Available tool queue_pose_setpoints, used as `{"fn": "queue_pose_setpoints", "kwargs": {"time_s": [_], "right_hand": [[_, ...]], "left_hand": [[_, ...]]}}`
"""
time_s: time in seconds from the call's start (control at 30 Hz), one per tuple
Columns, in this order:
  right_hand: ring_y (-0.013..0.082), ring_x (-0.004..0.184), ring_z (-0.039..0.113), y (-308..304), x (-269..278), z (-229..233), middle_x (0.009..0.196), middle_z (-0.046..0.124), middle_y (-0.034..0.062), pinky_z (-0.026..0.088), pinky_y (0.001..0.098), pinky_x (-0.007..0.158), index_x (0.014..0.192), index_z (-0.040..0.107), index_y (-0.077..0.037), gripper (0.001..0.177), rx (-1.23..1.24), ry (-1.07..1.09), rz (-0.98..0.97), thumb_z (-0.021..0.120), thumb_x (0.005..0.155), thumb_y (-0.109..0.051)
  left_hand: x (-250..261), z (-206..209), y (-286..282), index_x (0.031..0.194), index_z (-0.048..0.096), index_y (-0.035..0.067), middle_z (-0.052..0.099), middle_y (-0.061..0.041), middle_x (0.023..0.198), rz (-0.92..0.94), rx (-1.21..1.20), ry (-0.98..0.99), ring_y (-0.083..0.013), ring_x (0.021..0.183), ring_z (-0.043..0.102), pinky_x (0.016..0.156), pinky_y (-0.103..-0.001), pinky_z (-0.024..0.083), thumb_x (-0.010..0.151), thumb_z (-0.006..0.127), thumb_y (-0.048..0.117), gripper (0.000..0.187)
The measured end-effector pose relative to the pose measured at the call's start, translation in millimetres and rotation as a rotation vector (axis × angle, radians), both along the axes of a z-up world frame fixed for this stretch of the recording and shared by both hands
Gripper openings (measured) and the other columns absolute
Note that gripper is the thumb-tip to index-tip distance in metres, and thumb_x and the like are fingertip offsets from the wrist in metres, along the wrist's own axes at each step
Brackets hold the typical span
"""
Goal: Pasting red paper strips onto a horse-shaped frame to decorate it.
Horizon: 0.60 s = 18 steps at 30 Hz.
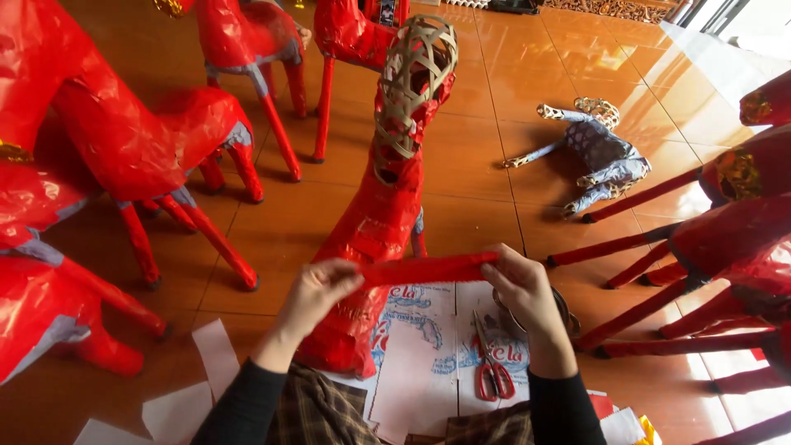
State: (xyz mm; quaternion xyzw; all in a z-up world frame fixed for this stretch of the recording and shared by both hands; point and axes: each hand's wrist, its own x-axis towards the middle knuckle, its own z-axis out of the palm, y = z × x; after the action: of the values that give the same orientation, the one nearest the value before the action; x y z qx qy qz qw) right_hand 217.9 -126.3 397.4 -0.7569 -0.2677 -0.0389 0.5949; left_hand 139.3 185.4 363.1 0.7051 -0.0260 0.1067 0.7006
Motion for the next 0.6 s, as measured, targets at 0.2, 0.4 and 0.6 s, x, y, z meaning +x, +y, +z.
{"fn": "queue_pose_setpoints", "kwargs": {"time_s": [0.2,0.4,0.6], "right_hand": [[0.0156,0.086,0.061,89.9,51.9,4.9,0.089,0.071,0.0107,0.053,0.0396,0.088,0.107,0.073,0.003,0.017,0.319,0.177,-0.138,0.065,0.095,-0.006],[0.0130,0.081,0.059,113.7,113.6,-51.6,0.090,0.069,0.0105,0.053,0.0284,0.070,0.087,0.072,0.000,0.022,0.419,0.001,-0.257,0.060,0.101,-0.012],[0.0103,0.084,0.056,134.8,127.2,-52.3,0.106,0.064,0.0099,0.053,0.0242,0.064,0.088,0.067,0.002,0.018,0.483,0.026,-0.285,0.063,0.099,-0.011]], "left_hand": [[88.5,32.7,29.6,0.105,0.069,0.012,0.067,0.002,0.090,0.075,-0.176,-0.011,-0.0092,0.087,0.066,0.083,-0.032,0.058,0.096,0.068,0.022,0.014],[141.1,20.2,49.2,0.098,0.068,0.015,0.064,0.006,0.077,0.105,-0.153,-0.107,-0.0044,0.079,0.063,0.079,-0.027,0.056,0.096,0.068,0.019,0.005],[190.5,-4.1,69.0,0.101,0.068,0.009,0.065,-0.005,0.077,-0.054,-0.337,-0.075,-0.0156,0.079,0.066,0.092,-0.047,0.054,0.101,0.058,0.019,0.014]]}}
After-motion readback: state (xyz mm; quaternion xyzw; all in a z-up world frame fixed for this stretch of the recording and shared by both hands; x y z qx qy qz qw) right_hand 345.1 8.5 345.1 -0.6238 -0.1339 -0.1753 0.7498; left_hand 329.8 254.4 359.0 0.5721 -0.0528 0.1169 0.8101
